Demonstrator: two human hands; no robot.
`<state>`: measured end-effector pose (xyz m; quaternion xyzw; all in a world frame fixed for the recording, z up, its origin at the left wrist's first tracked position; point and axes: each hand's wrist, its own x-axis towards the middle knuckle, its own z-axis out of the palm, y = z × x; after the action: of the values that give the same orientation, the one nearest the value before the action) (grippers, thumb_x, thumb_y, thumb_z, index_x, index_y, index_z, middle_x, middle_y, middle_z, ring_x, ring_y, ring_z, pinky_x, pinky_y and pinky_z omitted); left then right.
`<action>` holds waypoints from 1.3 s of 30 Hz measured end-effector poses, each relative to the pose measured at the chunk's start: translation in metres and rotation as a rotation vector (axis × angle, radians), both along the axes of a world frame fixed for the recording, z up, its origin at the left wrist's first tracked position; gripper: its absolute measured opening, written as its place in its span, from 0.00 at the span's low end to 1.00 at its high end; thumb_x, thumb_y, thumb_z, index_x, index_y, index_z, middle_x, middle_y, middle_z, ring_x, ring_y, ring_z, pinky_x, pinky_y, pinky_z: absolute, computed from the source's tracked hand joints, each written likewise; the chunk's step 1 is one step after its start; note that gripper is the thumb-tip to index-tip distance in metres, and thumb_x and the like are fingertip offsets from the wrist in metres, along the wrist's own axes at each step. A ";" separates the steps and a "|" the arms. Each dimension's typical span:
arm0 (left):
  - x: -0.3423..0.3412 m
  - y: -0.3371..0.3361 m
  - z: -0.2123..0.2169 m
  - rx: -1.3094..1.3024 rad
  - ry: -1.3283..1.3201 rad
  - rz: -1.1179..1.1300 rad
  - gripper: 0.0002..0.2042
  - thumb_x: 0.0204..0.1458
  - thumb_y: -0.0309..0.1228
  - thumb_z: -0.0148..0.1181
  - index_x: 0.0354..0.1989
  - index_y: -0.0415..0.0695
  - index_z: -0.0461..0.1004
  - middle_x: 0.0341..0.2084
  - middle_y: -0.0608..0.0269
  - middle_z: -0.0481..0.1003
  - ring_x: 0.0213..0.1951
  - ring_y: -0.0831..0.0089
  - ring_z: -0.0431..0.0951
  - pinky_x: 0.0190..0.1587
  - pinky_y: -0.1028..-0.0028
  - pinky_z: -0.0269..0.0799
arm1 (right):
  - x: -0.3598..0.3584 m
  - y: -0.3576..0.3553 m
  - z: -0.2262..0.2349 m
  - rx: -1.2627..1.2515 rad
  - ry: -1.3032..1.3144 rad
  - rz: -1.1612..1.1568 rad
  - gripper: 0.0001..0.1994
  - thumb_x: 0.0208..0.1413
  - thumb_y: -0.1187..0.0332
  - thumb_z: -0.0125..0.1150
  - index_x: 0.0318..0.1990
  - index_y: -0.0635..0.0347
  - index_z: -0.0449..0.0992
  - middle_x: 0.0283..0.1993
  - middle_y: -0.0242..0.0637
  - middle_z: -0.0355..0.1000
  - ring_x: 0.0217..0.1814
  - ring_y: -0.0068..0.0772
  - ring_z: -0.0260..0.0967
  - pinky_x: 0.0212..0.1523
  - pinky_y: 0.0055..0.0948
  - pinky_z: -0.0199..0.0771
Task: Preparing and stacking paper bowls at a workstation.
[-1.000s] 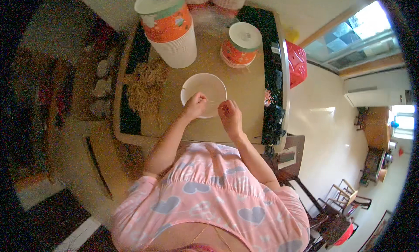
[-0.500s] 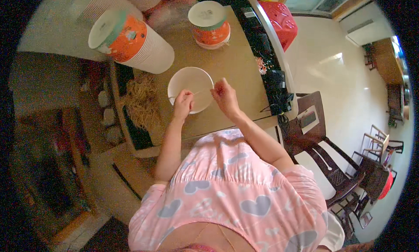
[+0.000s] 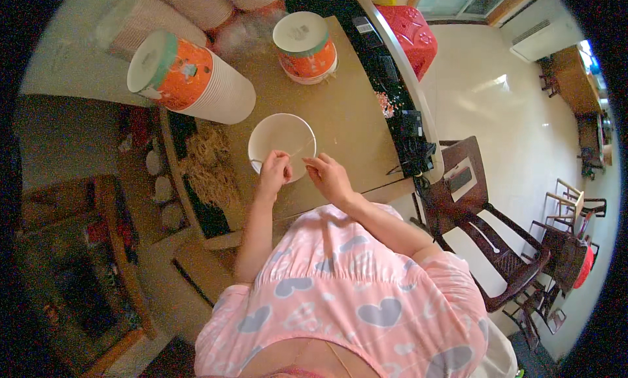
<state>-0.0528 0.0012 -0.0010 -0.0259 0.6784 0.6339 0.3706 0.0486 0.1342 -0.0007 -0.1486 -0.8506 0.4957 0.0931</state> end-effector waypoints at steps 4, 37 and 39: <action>0.001 0.002 0.006 -0.041 0.011 -0.020 0.05 0.54 0.29 0.47 0.35 0.42 0.63 0.15 0.66 0.67 0.16 0.81 0.64 0.16 0.80 0.57 | -0.004 -0.002 -0.003 -0.042 0.037 -0.075 0.10 0.49 0.74 0.57 0.41 0.56 0.75 0.29 0.42 0.67 0.29 0.44 0.67 0.30 0.35 0.68; -0.029 0.053 -0.013 -0.381 0.584 -0.312 0.14 0.56 0.39 0.47 0.38 0.39 0.70 0.33 0.49 0.75 0.38 0.57 0.76 0.40 0.64 0.68 | -0.003 0.004 -0.023 -0.182 0.285 -0.149 0.07 0.45 0.82 0.57 0.34 0.64 0.73 0.31 0.39 0.71 0.32 0.29 0.70 0.35 0.24 0.71; -0.028 0.059 -0.022 -0.348 0.502 -0.246 0.15 0.56 0.40 0.47 0.38 0.39 0.69 0.33 0.48 0.75 0.38 0.57 0.76 0.40 0.64 0.68 | -0.003 0.005 -0.021 -0.167 0.285 -0.147 0.07 0.45 0.82 0.57 0.34 0.64 0.73 0.31 0.39 0.71 0.32 0.29 0.70 0.35 0.24 0.71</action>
<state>-0.0811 0.0599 -0.0229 0.1504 0.8448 0.4453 0.2557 0.0456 0.1393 -0.0219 -0.1458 -0.7717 0.5724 0.2358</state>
